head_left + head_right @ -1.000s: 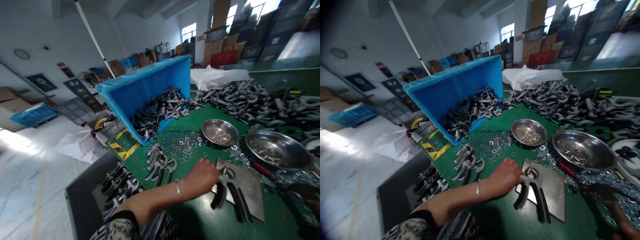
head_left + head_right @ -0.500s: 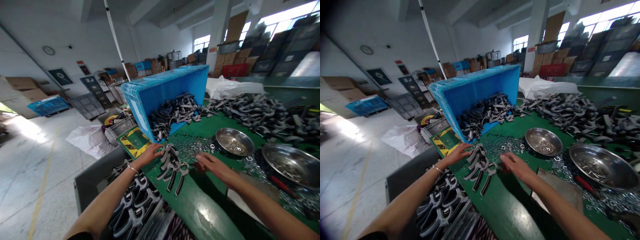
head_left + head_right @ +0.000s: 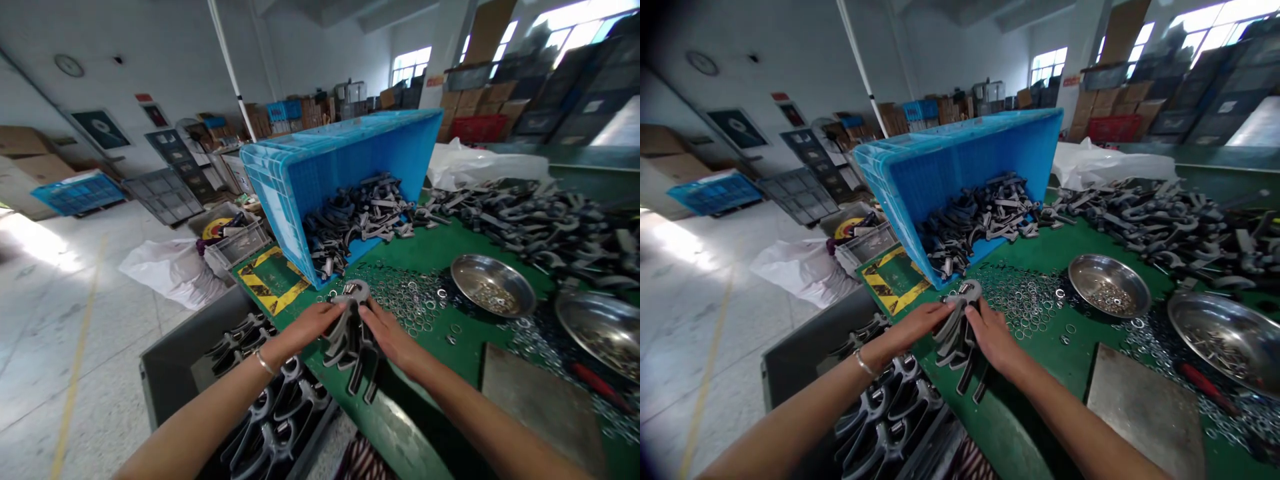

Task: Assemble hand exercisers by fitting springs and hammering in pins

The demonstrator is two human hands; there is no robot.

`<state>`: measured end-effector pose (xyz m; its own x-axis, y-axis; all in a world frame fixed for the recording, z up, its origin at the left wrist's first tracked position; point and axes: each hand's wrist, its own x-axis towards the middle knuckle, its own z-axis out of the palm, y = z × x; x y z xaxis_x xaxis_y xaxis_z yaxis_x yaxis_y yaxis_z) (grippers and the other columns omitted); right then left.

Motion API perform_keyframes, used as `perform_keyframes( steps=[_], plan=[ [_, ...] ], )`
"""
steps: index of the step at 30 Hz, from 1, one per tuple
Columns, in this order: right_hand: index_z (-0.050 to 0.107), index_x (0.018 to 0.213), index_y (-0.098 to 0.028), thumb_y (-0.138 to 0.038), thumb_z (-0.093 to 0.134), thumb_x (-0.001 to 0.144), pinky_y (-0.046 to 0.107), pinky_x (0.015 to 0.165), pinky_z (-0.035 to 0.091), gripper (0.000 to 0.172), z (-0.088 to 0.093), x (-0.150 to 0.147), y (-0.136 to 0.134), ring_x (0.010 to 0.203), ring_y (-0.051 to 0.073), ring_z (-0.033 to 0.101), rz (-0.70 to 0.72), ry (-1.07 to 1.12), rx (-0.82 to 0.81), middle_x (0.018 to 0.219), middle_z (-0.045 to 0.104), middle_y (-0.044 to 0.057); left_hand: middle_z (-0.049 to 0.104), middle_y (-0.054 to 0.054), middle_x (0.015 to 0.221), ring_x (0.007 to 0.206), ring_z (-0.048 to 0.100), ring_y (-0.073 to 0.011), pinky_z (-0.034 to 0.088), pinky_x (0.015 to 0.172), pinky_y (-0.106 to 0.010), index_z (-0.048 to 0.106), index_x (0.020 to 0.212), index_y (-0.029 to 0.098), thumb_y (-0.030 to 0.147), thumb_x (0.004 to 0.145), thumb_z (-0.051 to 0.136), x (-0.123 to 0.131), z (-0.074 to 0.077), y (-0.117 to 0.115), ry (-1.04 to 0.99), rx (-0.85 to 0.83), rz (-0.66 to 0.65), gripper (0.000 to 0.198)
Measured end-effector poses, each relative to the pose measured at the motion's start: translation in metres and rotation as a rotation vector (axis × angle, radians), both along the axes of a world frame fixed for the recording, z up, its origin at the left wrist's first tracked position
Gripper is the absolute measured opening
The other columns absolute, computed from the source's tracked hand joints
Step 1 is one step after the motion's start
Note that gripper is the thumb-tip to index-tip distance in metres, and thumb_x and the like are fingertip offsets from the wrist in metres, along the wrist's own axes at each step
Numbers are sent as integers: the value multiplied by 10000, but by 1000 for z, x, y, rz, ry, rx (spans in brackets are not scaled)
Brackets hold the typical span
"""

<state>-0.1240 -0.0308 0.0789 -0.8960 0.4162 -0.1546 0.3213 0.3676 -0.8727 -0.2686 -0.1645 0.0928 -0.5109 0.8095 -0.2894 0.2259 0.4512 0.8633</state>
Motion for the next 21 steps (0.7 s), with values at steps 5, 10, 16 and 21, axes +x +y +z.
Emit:
perform_keyframes(
  steps=[5, 10, 16, 21],
  plan=[
    [401, 1468, -204, -504, 393, 955, 541, 1157, 246, 594, -35, 32, -54, 1402, 342, 353, -142, 72, 21, 1518, 450, 124, 682, -67, 892, 838, 636, -226, 497, 768, -333, 640, 941, 168, 667, 940, 370, 14, -19, -20, 338, -91, -110, 567],
    [468, 1368, -208, -445, 590, 855, 563, 1073, 387, 578, -64, 31, -71, 1307, 350, 447, -313, 234, -4, 1390, 529, 145, 597, -165, 1207, 1157, 545, -338, 402, 1021, -482, 601, 1168, 135, 737, 877, 433, 14, -36, -24, 794, -157, -32, 690],
    [441, 1337, -202, -516, 627, 825, 468, 944, 530, 629, -68, 40, -68, 1216, 305, 541, -482, 304, -238, 1366, 469, 164, 611, -195, 1217, 1179, 556, -376, 418, 1009, -480, 566, 1256, 116, 834, 827, 350, 1, -28, -19, 735, -326, -102, 863],
    [424, 1392, -169, -578, 616, 811, 497, 1033, 466, 736, -66, 39, -60, 1239, 314, 550, -413, 279, -348, 1377, 518, 180, 684, -168, 1031, 951, 660, -353, 483, 854, -428, 645, 1021, 148, 881, 787, 311, -3, -16, -20, 636, -469, -137, 839]
  ],
)
